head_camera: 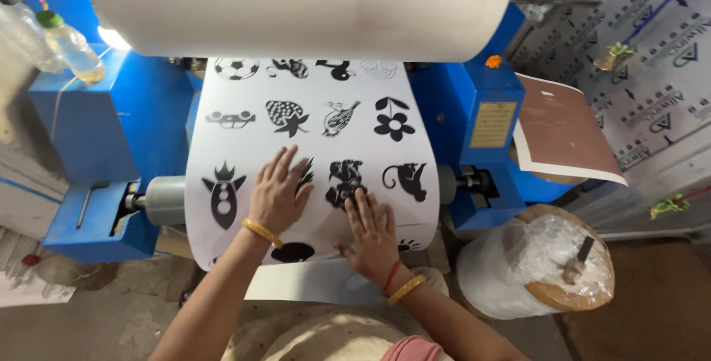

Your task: The person operates a blue laminating machine, feeding a large white sheet with black printed icons through the rollers. They use both hands to smooth the sheet as it moves and guide it into the machine, occasionally adjusting the feed to ensure proper alignment.

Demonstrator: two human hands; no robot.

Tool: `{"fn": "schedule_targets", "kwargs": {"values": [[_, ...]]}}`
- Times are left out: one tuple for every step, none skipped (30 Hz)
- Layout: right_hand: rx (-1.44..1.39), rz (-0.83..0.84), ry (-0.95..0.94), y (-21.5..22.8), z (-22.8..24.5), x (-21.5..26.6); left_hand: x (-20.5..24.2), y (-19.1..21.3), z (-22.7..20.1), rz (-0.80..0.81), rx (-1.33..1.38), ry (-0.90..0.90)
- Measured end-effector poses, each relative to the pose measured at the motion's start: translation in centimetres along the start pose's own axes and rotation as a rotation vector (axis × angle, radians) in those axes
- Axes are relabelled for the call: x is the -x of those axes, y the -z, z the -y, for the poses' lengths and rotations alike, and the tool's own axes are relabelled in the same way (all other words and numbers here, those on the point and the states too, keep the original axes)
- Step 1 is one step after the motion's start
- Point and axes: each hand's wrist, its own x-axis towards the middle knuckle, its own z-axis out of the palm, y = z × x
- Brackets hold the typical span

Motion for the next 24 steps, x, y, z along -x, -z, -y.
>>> {"fn": "schedule_targets", "kwargs": {"values": [[-0.028,-0.005,0.012,0.0,0.1,0.8,-1.0,-0.4,0.3,0.033,-0.03,0.04],[-0.057,-0.011,0.024,0.0,0.2,1.6,-1.9,-0.9,0.4,0.065,-0.061,0.079],[-0.086,-0.015,0.038,-0.1,0.3,2.4,-2.6,-1.2,0.6,0.098,-0.093,0.121],[-0.085,0.001,0.053,-0.3,0.4,3.1,-3.5,-1.6,0.8,0.156,-0.115,0.169],[-0.085,0.02,0.069,-0.5,0.4,3.8,-4.2,-2.0,0.9,0.214,-0.137,0.22],[-0.085,0.039,0.085,-0.7,0.4,4.5,-4.8,-2.2,0.9,0.272,-0.159,0.271],[-0.108,0.082,0.086,-0.8,0.3,5.2,-5.3,-2.4,1.0,0.31,-0.179,0.303],[-0.131,0.126,0.088,-0.8,0.2,5.9,-5.7,-2.5,1.0,0.347,-0.2,0.335],[-0.155,0.169,0.092,-0.8,0.0,6.5,-6.0,-2.5,1.1,0.382,-0.221,0.369],[-0.18,0.209,0.093,-0.8,-0.1,7.2,-6.3,-2.5,1.1,0.379,-0.223,0.38],[-0.206,0.251,0.096,-0.7,-0.4,7.8,-6.4,-2.4,1.2,0.374,-0.227,0.394],[-0.233,0.293,0.1,-0.7,-0.6,8.2,-6.5,-2.3,1.2,0.37,-0.23,0.408],[-0.274,0.318,0.111,-0.6,-0.7,8.6,-6.3,-2.2,1.2,0.408,-0.246,0.416],[-0.316,0.344,0.122,-0.5,-0.9,8.8,-5.8,-2.2,1.0,0.447,-0.262,0.424],[-0.358,0.37,0.134,-0.3,-0.9,9.0,-5.4,-2.1,0.9,0.486,-0.279,0.432],[-0.414,0.39,0.117,0.1,-0.9,9.1,-4.7,-2.1,0.5,0.466,-0.28,0.415],[-0.471,0.408,0.103,0.5,-0.8,9.0,-3.8,-1.9,0.1,0.444,-0.283,0.399],[-0.528,0.427,0.089,1.0,-0.6,8.7,-2.9,-1.8,-0.2,0.423,-0.287,0.382],[-0.579,0.416,0.092,1.6,-0.4,8.4,-1.9,-1.7,-0.5,0.382,-0.282,0.36],[-0.63,0.405,0.094,2.3,-0.5,7.7,-1.0,-1.7,-0.8,0.342,-0.278,0.339],[-0.681,0.394,0.095,3.1,-0.5,7.1,0.1,-1.7,-1.2,0.302,-0.272,0.318],[-0.713,0.373,0.111,4.0,-0.4,6.5,1.1,-1.7,-1.6,0.282,-0.272,0.301],[-0.742,0.348,0.13,4.9,-0.4,5.5,2.0,-1.7,-1.9,0.256,-0.274,0.285],[-0.771,0.323,0.149,5.7,-0.5,4.4,2.9,-1.6,-2.2,0.231,-0.276,0.269]]}}
